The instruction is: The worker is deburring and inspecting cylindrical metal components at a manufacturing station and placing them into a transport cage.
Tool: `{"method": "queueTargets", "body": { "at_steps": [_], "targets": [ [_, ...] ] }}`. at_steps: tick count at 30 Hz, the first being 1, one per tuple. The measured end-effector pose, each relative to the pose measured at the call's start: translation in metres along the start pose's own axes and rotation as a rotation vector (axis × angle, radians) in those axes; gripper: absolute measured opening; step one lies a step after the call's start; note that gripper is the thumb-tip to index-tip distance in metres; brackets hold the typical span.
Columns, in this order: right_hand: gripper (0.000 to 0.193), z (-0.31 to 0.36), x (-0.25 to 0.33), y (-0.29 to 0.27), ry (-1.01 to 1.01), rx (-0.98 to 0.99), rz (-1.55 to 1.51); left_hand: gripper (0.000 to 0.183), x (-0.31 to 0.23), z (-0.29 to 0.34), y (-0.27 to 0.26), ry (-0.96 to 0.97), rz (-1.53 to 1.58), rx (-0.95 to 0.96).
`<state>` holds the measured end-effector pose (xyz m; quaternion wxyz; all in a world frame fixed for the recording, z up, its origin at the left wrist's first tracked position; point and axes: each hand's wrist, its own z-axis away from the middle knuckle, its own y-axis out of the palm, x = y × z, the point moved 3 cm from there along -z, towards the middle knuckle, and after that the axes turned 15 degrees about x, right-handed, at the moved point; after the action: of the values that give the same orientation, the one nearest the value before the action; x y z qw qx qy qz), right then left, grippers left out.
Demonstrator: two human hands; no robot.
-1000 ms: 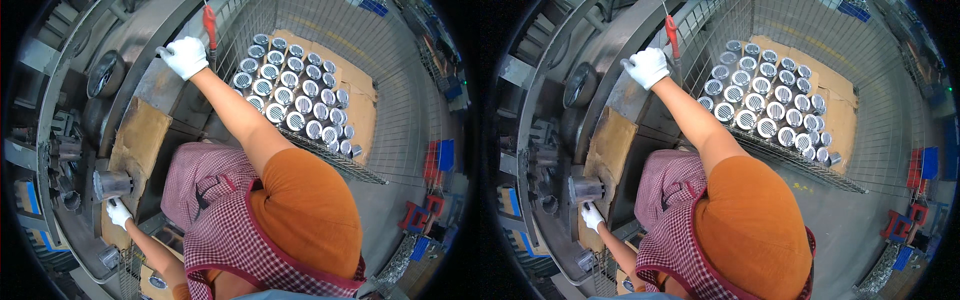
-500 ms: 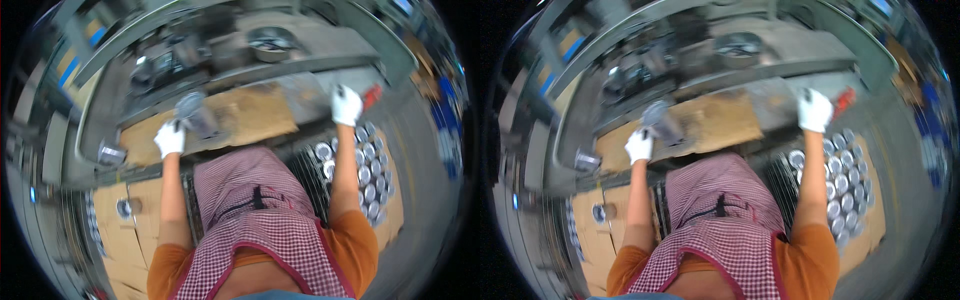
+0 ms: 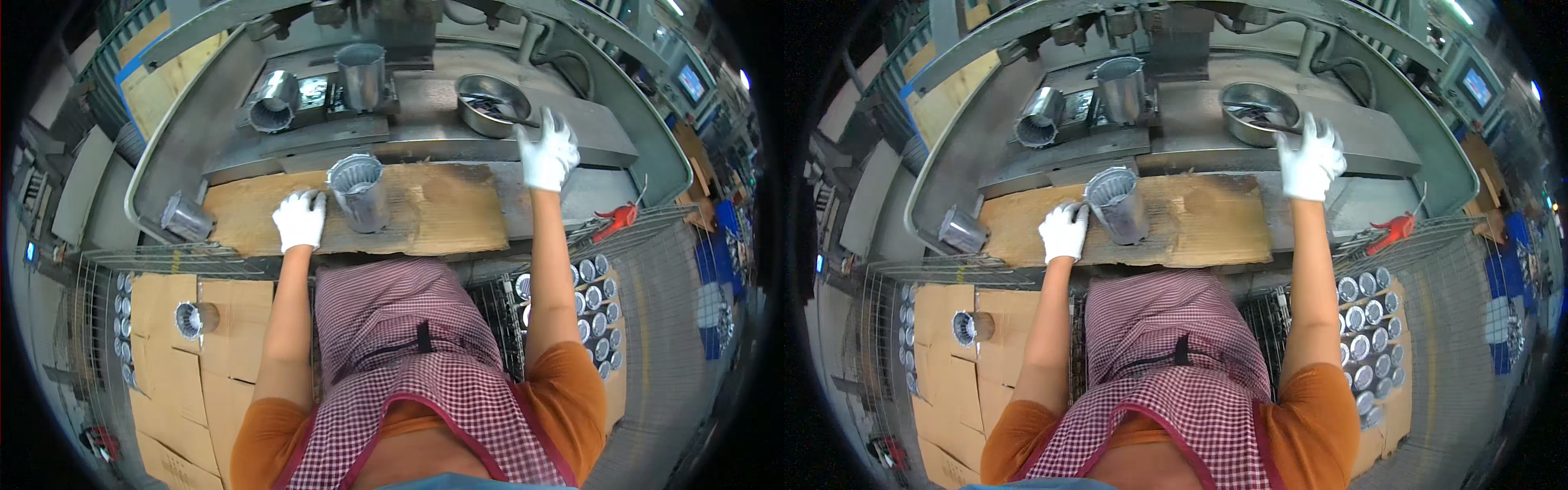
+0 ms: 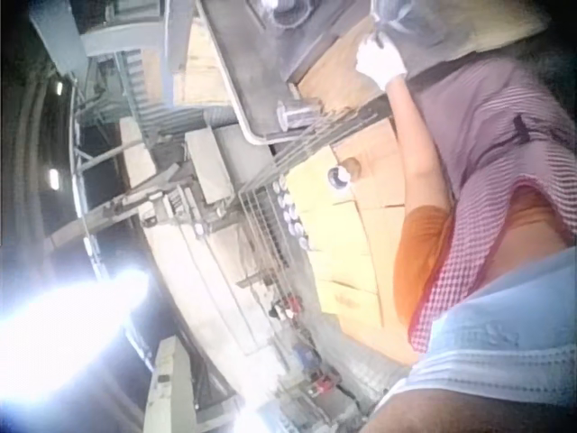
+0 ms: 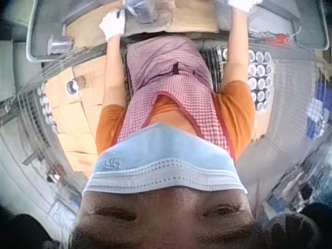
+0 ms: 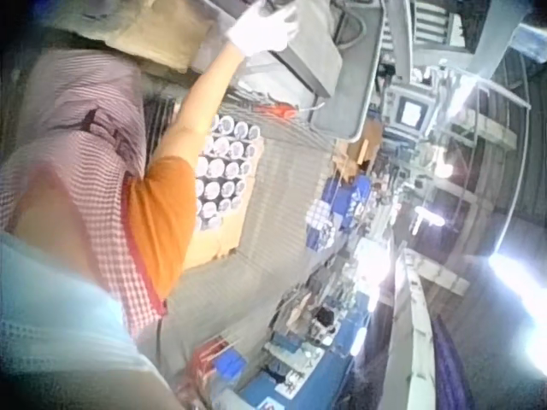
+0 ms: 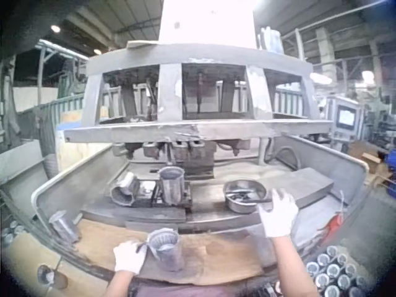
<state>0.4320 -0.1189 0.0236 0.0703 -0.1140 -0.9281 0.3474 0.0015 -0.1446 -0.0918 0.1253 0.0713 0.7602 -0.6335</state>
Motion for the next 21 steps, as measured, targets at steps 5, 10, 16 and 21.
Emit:
{"method": "queueTargets", "body": {
  "at_steps": [5, 10, 16, 21],
  "targets": [
    [0.047, -0.042, -0.02, 0.039, 0.007, 0.666, -0.248, 0.031, 0.0, -0.001, 0.001, 0.001, -0.013, -0.014],
    [0.038, -0.045, 0.008, 0.02, -0.106, 0.552, -0.639, 0.031, 0.0, 0.002, 0.006, 0.025, -0.039, -0.084],
    [0.039, -0.067, 0.137, -0.039, -0.459, 0.37, -0.894, 0.031, 0.0, 0.003, 0.006, 0.016, -0.066, -0.091],
    [0.043, -0.103, 0.184, -0.026, -0.31, 0.493, -0.722, 0.031, 0.006, 0.0, 0.008, 0.013, 0.006, -0.055]
  ]
}}
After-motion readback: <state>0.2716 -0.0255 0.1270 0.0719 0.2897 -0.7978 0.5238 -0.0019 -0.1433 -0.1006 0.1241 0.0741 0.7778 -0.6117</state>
